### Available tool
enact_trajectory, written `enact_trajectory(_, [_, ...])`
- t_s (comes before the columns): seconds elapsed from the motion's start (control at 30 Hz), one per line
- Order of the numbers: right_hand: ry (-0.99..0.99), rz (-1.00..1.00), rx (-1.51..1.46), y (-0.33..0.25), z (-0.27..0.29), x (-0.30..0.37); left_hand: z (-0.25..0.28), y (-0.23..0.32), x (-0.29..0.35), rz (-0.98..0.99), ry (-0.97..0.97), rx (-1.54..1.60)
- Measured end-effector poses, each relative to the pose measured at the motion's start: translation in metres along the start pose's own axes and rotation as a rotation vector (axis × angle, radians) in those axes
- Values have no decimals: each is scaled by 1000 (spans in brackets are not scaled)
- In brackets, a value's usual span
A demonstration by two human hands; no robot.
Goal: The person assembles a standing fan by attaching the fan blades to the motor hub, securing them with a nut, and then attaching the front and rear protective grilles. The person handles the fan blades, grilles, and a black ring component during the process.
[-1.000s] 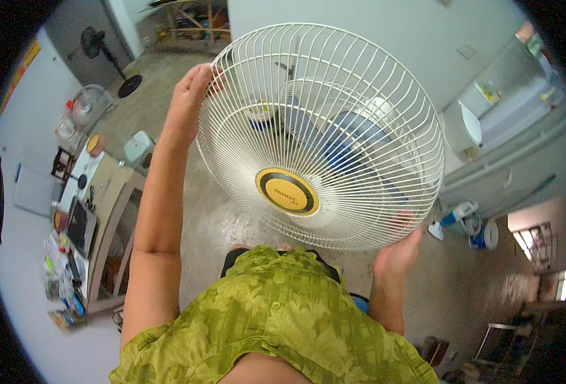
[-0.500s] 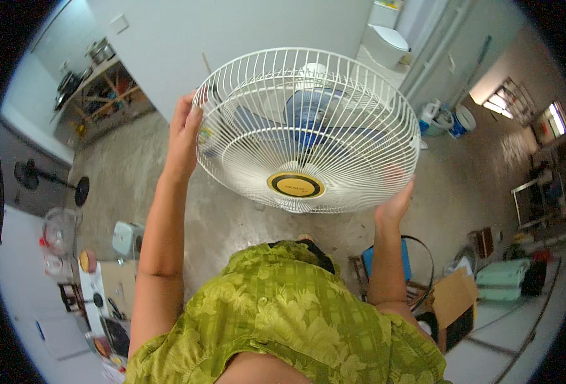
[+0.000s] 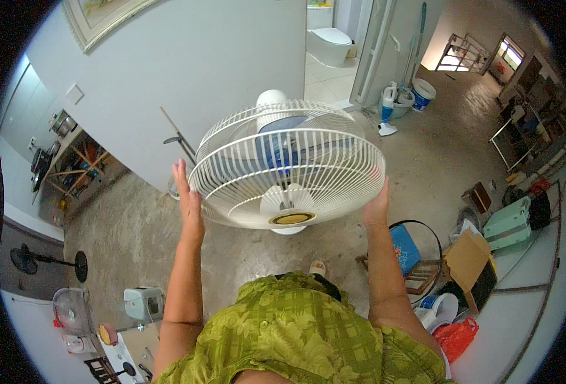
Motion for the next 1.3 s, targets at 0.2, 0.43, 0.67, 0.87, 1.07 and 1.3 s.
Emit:
enact_trajectory(0.2, [-206, 50, -68, 10, -9, -34, -8, -20, -2, 82, 62, 3])
enact_trajectory(0.43, [-287, 57, 24, 13, -28, -54, -7, -28, -7, 116, 155, -58])
enact_trajectory(0.67, [-284, 7, 14, 16, -39, -60, -15, -43, -14, 155, 85, 1])
enact_trajectory(0.87, [-287, 37, -37, 27, -32, -66, -12, -37, -32, 109, 15, 11])
enact_trajectory(1.07, [-217, 3, -66, 28, -33, -66, -16, -37, -49, 72, -45, 38])
enact_trajectory(1.3, [-129, -34, -42, 30, -34, -71, -22, -70, -44, 132, -23, 178])
Point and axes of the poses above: each hand's wrist, its own x-axis away from the middle knuckle, its own z-axis out of the back of the hand, y = z × x, the point moved 9 cm from there along -x, towards the middle knuckle, and after that the axes turned 10 degrees about -y, right-handed, at the moved point
